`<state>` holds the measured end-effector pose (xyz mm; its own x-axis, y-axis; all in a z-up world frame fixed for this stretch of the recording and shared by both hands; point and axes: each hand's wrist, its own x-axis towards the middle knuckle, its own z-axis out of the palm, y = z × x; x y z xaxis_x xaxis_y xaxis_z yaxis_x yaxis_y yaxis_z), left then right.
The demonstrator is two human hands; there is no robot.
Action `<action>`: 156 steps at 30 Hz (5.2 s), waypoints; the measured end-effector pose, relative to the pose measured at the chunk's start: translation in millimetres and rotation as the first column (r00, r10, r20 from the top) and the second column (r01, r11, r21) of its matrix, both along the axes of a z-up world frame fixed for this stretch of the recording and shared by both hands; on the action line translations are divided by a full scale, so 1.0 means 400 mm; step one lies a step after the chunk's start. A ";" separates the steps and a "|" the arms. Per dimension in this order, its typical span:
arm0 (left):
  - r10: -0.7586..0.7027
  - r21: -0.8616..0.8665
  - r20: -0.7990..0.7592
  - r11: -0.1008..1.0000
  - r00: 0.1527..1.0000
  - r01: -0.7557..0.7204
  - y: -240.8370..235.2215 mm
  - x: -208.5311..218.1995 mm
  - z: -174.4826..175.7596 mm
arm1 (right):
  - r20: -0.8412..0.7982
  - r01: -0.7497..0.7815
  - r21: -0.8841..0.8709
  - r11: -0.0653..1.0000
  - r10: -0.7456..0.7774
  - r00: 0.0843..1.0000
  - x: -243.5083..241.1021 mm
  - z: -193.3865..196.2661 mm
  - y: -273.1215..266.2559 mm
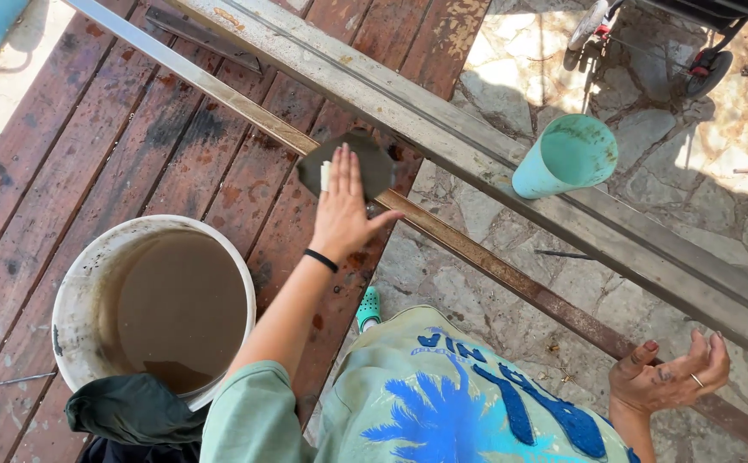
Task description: Sanding long metal bars using a sanding block on a wooden outdoor table.
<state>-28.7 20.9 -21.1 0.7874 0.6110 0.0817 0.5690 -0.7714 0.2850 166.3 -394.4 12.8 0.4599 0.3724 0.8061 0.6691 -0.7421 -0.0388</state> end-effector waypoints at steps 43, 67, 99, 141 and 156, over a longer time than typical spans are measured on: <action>0.970 0.116 0.094 0.211 0.222 -0.970 -0.632 -0.644 -0.135 | -0.410 -0.857 0.498 0.132 0.907 -0.098 -0.307 0.125 0.422; 0.513 -0.460 0.363 0.825 0.778 -0.329 -0.542 -0.739 0.369 | -0.336 -0.155 0.767 0.623 0.185 -0.923 -0.800 0.116 0.507; 0.860 -0.957 0.257 0.290 0.441 -0.008 -0.566 -0.681 -0.443 | -0.596 -0.660 -0.743 0.106 0.343 0.726 -0.550 -0.060 1.875; 0.441 -0.791 0.266 0.608 0.857 -0.068 -0.573 -0.818 0.258 | -0.348 0.071 0.797 0.600 0.553 -0.757 -0.389 0.066 0.594; 0.910 -0.853 0.217 0.002 0.352 0.523 -0.524 -0.546 0.051 | -0.911 -0.800 0.404 0.444 0.275 -0.307 -0.654 0.139 0.466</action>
<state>-247.3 -188.8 -0.5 0.5330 0.7516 -0.3886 -0.4241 0.6347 0.6460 -95.4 -207.8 68.4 -0.0234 0.9793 -0.2008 0.3682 -0.1783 -0.9125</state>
